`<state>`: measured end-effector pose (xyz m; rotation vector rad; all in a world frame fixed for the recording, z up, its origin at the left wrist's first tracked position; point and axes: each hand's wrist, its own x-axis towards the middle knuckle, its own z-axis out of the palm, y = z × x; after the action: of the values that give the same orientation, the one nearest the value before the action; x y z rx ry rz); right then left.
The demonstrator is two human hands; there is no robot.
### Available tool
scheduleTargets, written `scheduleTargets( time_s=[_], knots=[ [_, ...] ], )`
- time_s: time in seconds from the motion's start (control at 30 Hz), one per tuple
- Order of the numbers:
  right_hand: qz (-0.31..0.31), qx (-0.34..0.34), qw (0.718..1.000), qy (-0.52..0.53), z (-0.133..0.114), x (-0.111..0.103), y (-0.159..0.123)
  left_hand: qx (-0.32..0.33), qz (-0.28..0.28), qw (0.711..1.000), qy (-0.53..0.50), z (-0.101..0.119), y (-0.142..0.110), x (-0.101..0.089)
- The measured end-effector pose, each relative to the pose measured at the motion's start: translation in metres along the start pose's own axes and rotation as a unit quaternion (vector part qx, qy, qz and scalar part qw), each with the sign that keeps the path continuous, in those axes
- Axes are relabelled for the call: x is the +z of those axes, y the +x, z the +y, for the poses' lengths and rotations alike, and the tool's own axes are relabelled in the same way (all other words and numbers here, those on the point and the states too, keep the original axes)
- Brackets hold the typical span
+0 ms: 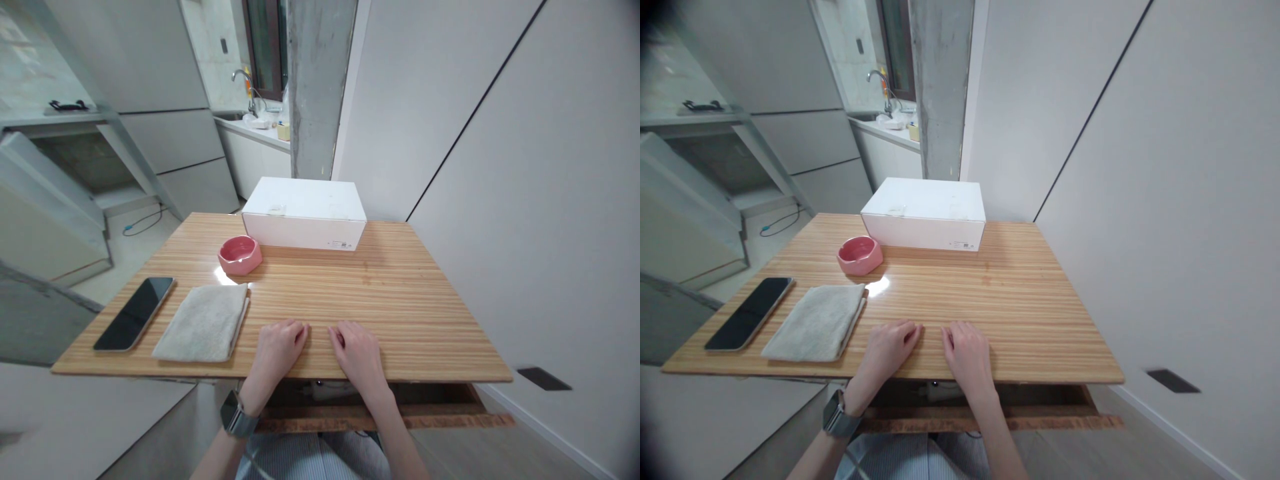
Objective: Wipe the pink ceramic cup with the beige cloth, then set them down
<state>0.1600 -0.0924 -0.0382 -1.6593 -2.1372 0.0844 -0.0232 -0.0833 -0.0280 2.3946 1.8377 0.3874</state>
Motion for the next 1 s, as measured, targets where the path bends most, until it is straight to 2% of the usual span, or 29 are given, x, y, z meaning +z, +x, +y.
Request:
scheduleTargets(
  time_s=[0.73, 0.9, 1.0],
  knots=[
    [0.006, -0.002, 1.000, 0.005, -0.001, -0.001, 0.001, 0.001, -0.015, 1.000, 0.013, 0.000, 0.000, 0.000],
    [0.001, -0.002, 1.000, 0.005, -0.001, -0.001, 0.000, 0.011, -0.036, 0.999, 0.003, 0.001, -0.001, -0.001],
    [-0.004, -0.001, 1.000, 0.002, -0.001, -0.001, 0.000, 0.016, -0.061, 0.998, -0.027, 0.000, -0.001, -0.010]
  ],
)
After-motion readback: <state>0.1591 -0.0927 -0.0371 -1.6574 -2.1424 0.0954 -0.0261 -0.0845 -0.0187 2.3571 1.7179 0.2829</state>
